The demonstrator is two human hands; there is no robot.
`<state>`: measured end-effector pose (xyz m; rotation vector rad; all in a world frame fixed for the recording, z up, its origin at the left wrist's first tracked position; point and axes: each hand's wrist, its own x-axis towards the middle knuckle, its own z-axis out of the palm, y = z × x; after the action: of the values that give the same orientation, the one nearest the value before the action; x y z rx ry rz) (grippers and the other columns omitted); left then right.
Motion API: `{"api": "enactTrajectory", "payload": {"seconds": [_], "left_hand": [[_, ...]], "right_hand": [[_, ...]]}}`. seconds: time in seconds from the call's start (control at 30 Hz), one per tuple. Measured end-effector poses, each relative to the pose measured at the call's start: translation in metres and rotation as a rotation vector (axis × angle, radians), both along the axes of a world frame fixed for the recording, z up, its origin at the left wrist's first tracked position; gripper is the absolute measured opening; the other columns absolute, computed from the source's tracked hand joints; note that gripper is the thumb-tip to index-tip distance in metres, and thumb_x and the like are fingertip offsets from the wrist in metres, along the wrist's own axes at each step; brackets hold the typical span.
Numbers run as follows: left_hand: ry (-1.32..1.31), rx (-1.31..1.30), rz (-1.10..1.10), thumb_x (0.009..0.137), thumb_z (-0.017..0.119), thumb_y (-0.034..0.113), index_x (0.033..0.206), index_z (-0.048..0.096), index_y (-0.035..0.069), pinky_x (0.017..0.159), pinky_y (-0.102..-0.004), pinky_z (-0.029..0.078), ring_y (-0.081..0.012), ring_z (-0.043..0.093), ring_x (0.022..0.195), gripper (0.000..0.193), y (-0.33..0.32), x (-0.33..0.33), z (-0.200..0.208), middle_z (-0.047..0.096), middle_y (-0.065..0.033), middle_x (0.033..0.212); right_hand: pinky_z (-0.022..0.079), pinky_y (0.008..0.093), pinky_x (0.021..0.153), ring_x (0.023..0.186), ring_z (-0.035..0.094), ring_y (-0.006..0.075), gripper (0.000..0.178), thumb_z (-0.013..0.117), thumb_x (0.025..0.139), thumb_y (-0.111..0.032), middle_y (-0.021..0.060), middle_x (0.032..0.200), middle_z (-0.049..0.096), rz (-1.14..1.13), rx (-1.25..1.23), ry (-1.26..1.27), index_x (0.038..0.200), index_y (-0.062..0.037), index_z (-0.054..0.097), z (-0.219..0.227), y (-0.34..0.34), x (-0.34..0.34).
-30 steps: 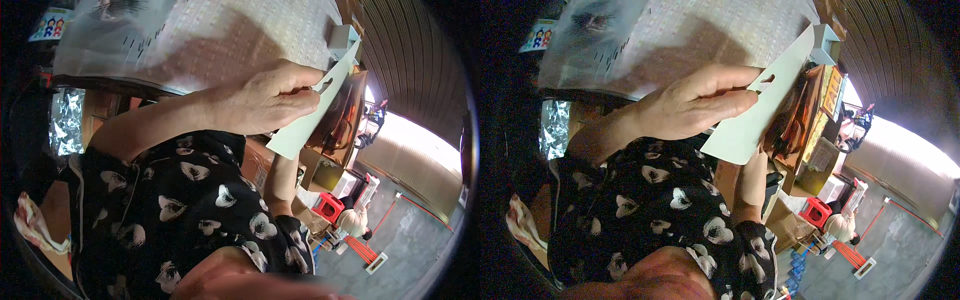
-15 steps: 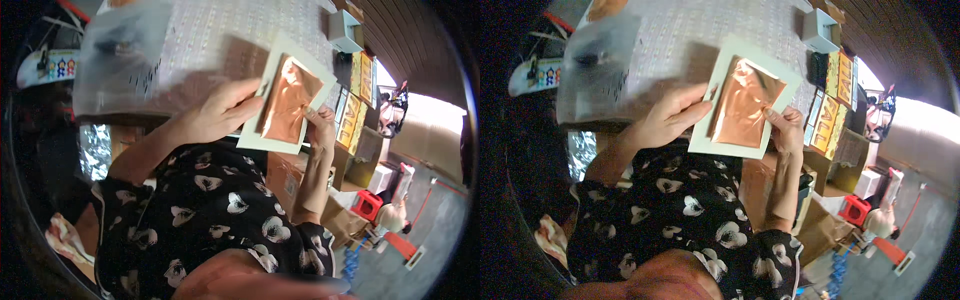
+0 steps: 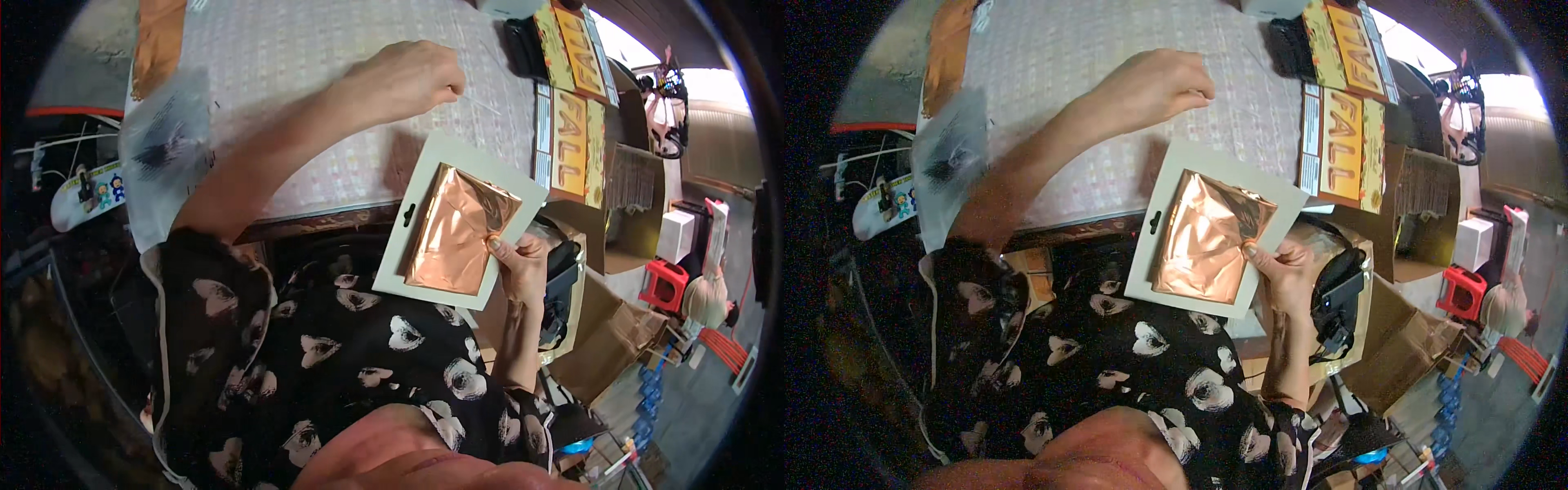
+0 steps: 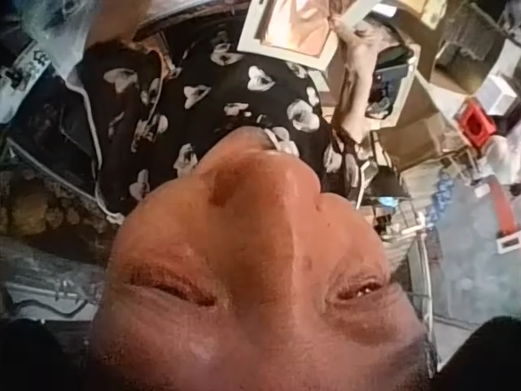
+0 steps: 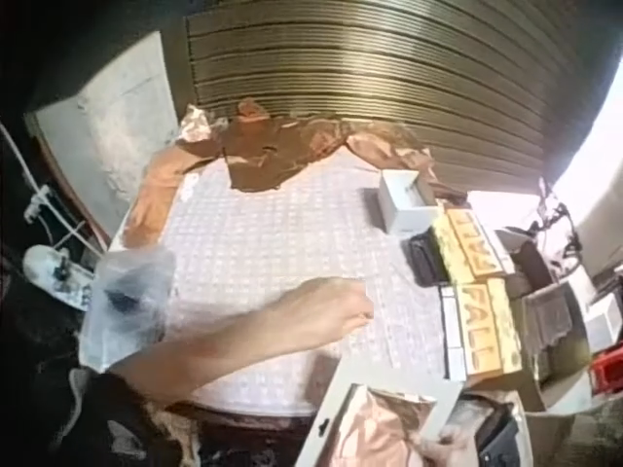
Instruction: Packaging copper sheets into protective sleeves and preparing a metallic balloon.
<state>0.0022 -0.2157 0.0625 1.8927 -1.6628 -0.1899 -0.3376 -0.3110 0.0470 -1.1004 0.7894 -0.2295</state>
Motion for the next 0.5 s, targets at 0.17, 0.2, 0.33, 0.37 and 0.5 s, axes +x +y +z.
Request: {"api": "enactTrajectory", "payload": {"seconds": [0.17, 0.2, 0.33, 0.37, 0.5], "left_hand": [[-0.122, 0.102, -0.032, 0.093, 0.069, 0.021, 0.101, 0.076, 0.004, 0.081, -0.0415, 0.055, -0.0316, 0.070, 0.089, 0.020, -0.033, 0.004, -0.022, 0.072, -0.0118, 0.097], [-0.122, 0.109, -0.038, 0.093, 0.069, 0.021, 0.101, 0.076, 0.004, 0.081, -0.0415, 0.055, -0.0316, 0.070, 0.089, 0.020, -0.031, 0.004, -0.021, 0.072, -0.0118, 0.097], [0.183, 0.041, 0.040, 0.089, 0.073, 0.016, 0.099, 0.078, 0.003, 0.077, -0.0361, 0.056, -0.0278, 0.071, 0.083, 0.017, -0.005, -0.005, 0.019, 0.074, -0.0125, 0.094], [0.359, -0.011, 0.095, 0.088, 0.074, 0.013, 0.099, 0.078, 0.002, 0.075, -0.0347, 0.056, -0.0263, 0.071, 0.081, 0.016, 0.005, -0.016, 0.030, 0.075, -0.0129, 0.094], [0.197, -0.087, -0.101, 0.086, 0.075, 0.010, 0.100, 0.078, 0.001, 0.072, -0.0343, 0.056, -0.0246, 0.072, 0.080, 0.016, 0.041, -0.037, 0.044, 0.074, -0.0131, 0.092]], "right_hand": [[0.054, 0.0259, 0.075, 0.079, 0.067, 0.0104, 0.017, 0.081, 0.084, 0.002, 0.0078, 0.093, 0.077, 0.047, -0.010, 0.018, 0.101, 0.0047, 0.078, 0.004, -0.004, 0.009], [0.053, 0.0259, 0.075, 0.078, 0.067, 0.0101, 0.017, 0.081, 0.085, 0.002, 0.0080, 0.093, 0.077, 0.069, -0.022, 0.029, 0.101, 0.0052, 0.078, 0.003, -0.006, 0.008], [0.055, 0.0268, 0.075, 0.079, 0.068, 0.0109, 0.015, 0.079, 0.086, 0.003, 0.0093, 0.092, 0.077, 0.046, 0.019, -0.033, 0.100, 0.0059, 0.077, 0.004, -0.002, 0.020], [0.055, 0.0268, 0.075, 0.079, 0.068, 0.0109, 0.015, 0.079, 0.086, 0.003, 0.0093, 0.092, 0.077, 0.039, 0.020, -0.030, 0.100, 0.0059, 0.077, -0.002, -0.004, 0.019], [0.056, 0.0276, 0.073, 0.078, 0.069, 0.0120, 0.015, 0.079, 0.087, 0.002, 0.0104, 0.092, 0.077, 0.151, -0.017, -0.013, 0.101, 0.0056, 0.077, -0.013, -0.005, 0.027]]}}
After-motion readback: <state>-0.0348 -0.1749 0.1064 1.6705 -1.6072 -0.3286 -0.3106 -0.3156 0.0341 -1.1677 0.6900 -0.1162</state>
